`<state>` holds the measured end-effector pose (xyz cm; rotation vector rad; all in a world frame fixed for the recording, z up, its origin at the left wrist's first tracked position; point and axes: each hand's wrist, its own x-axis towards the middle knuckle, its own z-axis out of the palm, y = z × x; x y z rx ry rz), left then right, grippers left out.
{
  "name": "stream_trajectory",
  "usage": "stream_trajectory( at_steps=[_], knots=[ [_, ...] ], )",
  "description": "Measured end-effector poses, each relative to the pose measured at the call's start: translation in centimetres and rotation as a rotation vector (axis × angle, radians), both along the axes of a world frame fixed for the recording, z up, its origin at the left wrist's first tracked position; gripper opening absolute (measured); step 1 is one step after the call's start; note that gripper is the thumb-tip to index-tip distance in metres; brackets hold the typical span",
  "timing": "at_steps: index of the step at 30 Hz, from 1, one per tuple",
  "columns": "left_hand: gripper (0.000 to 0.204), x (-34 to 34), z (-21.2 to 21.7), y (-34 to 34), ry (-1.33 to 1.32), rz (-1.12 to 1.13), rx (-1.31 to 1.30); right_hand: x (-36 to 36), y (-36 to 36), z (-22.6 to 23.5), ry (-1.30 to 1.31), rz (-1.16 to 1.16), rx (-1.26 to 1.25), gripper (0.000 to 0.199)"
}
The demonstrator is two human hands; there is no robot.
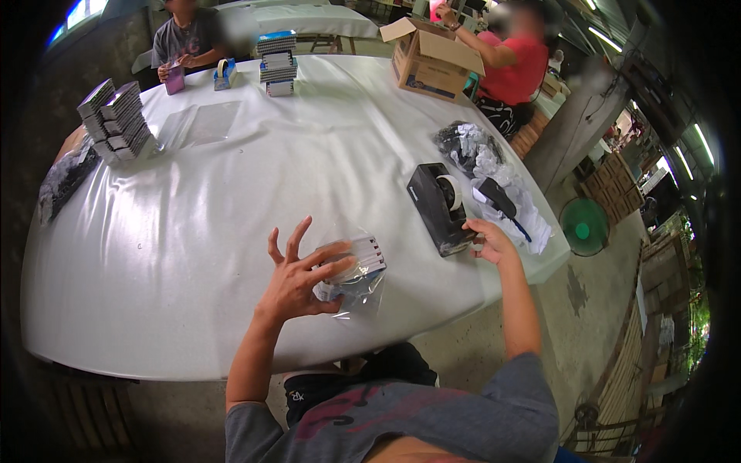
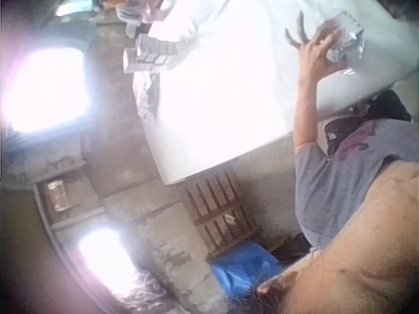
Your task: The person wraps stacks of notebooks in clear plastic film at a table. They place the notebooks on the film, fold the film around them, and secure the package with tape. The wrapped notebooks are set aside on the table.
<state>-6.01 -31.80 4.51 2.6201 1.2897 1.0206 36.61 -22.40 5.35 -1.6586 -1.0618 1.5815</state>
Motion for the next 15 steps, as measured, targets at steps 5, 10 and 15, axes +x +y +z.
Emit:
stream_trajectory(
  at_steps=[5, 10, 15],
  knots=[
    [0.074, 0.0, 0.0, -0.3, -0.011, 0.014, -0.044, -0.6, -2.1, 0.4, 0.298, -0.13, 0.09, 0.018],
    [0.072, 0.1, 0.0, -0.2, -0.019, 0.018, -0.012, 1.6, -2.9, -1.8, 0.362, -0.124, 0.174, 0.02],
    [0.071, 0.2, 0.0, -0.1, -0.028, 0.02, -0.002, 2.1, -3.7, -5.0, -0.067, -0.15, 0.353, 0.015]
  ],
)
